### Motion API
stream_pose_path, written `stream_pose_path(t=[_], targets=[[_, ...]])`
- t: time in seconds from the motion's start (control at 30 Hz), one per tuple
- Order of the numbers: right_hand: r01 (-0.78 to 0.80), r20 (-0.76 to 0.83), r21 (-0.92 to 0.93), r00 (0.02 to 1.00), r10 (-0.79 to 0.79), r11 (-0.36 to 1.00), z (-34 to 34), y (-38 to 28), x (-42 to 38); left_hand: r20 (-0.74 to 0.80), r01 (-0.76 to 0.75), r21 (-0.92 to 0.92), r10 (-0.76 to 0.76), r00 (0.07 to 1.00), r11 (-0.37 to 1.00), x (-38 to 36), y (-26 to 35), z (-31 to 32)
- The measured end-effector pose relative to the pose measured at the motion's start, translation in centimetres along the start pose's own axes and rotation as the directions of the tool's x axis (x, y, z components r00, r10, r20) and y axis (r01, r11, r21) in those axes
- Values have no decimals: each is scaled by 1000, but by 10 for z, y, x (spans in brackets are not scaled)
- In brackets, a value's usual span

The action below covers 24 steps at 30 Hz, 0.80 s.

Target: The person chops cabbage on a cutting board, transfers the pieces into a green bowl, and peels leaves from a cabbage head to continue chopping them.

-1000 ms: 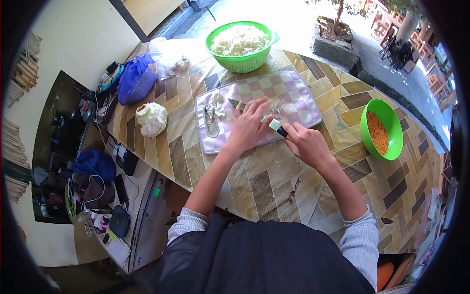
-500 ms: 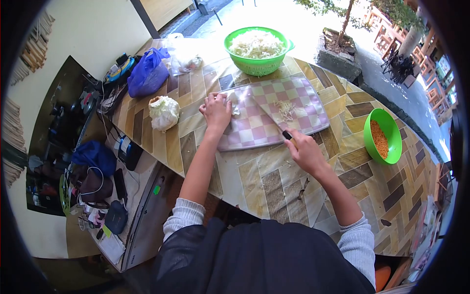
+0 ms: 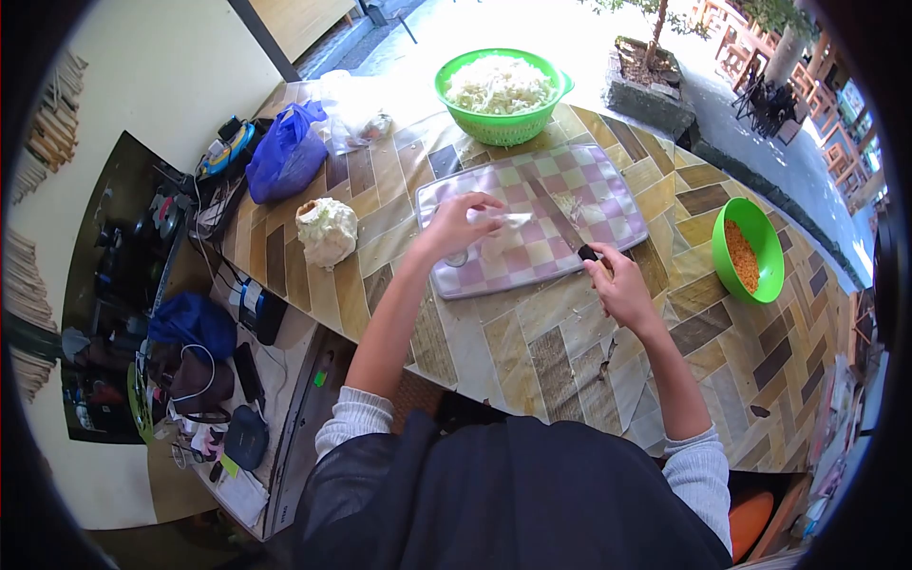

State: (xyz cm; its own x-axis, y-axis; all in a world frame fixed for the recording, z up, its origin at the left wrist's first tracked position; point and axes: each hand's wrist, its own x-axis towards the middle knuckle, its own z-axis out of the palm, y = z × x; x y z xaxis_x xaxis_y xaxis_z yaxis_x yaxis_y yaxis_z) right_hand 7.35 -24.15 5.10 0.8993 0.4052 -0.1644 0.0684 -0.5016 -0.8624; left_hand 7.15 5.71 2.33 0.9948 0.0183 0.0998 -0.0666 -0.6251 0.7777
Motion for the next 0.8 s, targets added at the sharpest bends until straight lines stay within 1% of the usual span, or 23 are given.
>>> stream_pose_path(t=[0.03,0.07,0.1,0.17,0.2,0.27,0.33,0.4,0.47,0.5,0.6,0.7,0.8], targets=[[28,-9,-5,1000,-28,1000,3,0,0,-35,-41,161,48,998,986,-1,-1,6],[55,-19,-9,998,-55,998,7,2,1,-93,-28,163,44,995,986,-3,4,9],[82,-28,-14,996,-82,997,10,3,1,-109,-74,152,91,990,986,-4,5,15],[58,-23,-17,998,-59,998,14,-6,-1,-142,-163,130,181,973,978,-6,8,25],[47,-20,-20,999,-47,999,17,-9,-3,-138,-201,186,228,964,962,-9,10,31],[129,-38,-30,991,-130,991,27,-9,-3,-127,-276,295,323,938,915,-13,15,40],[179,-41,-85,982,-183,980,34,-13,-3,-112,-299,343,355,928,890,-16,13,48],[193,-26,-180,979,-201,965,38,-19,-5,-110,-318,387,385,916,866,-18,12,52],[253,-27,-252,963,-269,934,42,-18,-4,-120,-335,425,419,900,841,-19,12,55],[283,-27,-288,953,-303,915,44,-17,-4,-125,-336,417,419,899,845,-20,11,56],[296,-22,-385,944,-329,874,48,-10,-2,-125,-344,406,424,897,847,-20,11,56],[300,-20,-354,945,-328,886,47,-13,-3,-106,-349,414,426,899,841,-20,12,53],[270,5,-340,958,-285,901,47,-16,-5,-106,-354,400,426,898,845,-21,12,53]])
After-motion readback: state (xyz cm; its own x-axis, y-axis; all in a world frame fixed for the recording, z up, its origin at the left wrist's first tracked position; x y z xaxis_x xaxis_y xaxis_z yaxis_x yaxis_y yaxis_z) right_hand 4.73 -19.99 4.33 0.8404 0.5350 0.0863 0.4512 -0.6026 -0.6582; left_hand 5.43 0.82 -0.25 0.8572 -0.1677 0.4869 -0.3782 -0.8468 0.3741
